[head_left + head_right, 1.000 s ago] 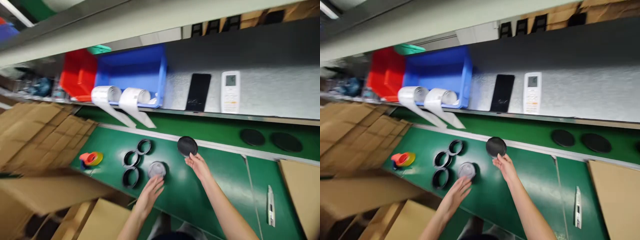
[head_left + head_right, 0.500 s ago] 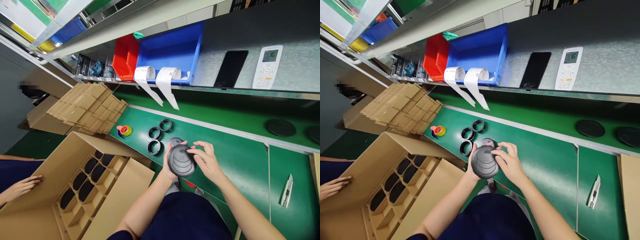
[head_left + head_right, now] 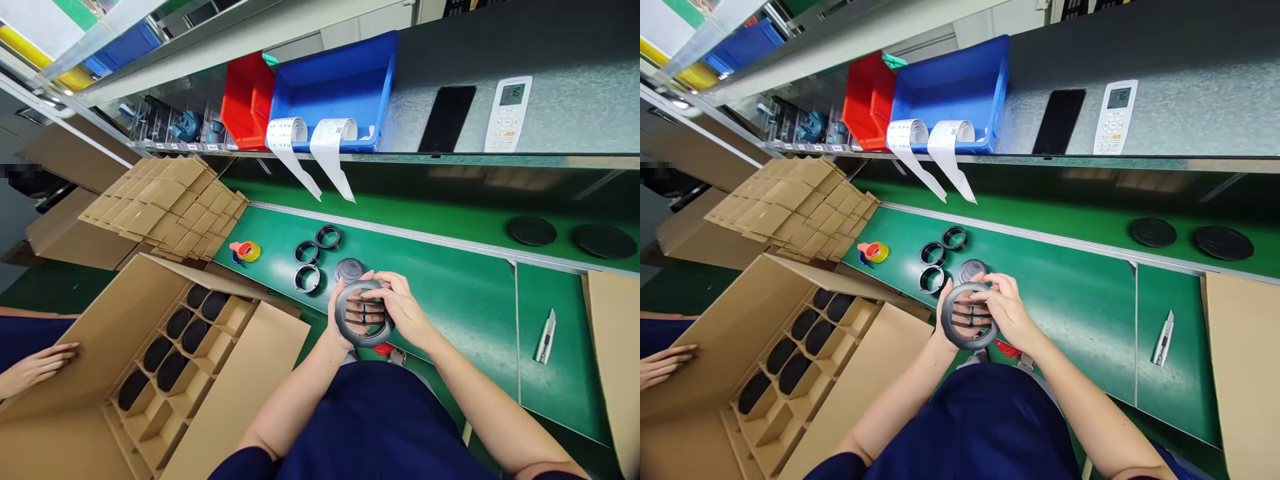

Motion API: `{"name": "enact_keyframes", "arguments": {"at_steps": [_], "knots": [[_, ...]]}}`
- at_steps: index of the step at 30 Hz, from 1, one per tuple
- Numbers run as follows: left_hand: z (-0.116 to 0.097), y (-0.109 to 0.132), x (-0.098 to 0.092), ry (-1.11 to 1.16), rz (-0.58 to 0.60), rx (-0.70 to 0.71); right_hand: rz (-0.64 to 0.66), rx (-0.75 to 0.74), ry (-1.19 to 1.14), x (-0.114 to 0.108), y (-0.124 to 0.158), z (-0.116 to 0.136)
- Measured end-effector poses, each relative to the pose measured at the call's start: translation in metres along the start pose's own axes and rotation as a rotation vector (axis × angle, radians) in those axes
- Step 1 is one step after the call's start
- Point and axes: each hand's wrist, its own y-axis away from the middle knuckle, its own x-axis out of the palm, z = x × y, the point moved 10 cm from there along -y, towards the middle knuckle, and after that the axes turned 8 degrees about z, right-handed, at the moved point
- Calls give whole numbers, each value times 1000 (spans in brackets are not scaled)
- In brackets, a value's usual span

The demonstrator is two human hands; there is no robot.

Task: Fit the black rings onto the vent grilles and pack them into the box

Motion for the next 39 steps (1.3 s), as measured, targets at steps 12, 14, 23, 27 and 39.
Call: {"name": "enact_keyframes", "arguments": {"at_steps": [12,14,23,27,39], "knots": [[-3,4,-1,142,-36,-46,-86,139,-59,5,0,-12],[-7,5,-12,167,-78,-36,-48,82,86,15,-1,-9],[-15,48,-129,293,-469,60,513,70,309,143,-4,-46],[-40,62,-156,266,-442,17,642,181,148,197,-33,-71],[-108,173,-287,275,-887,152,320,228,906,289,-188,-152]]}}
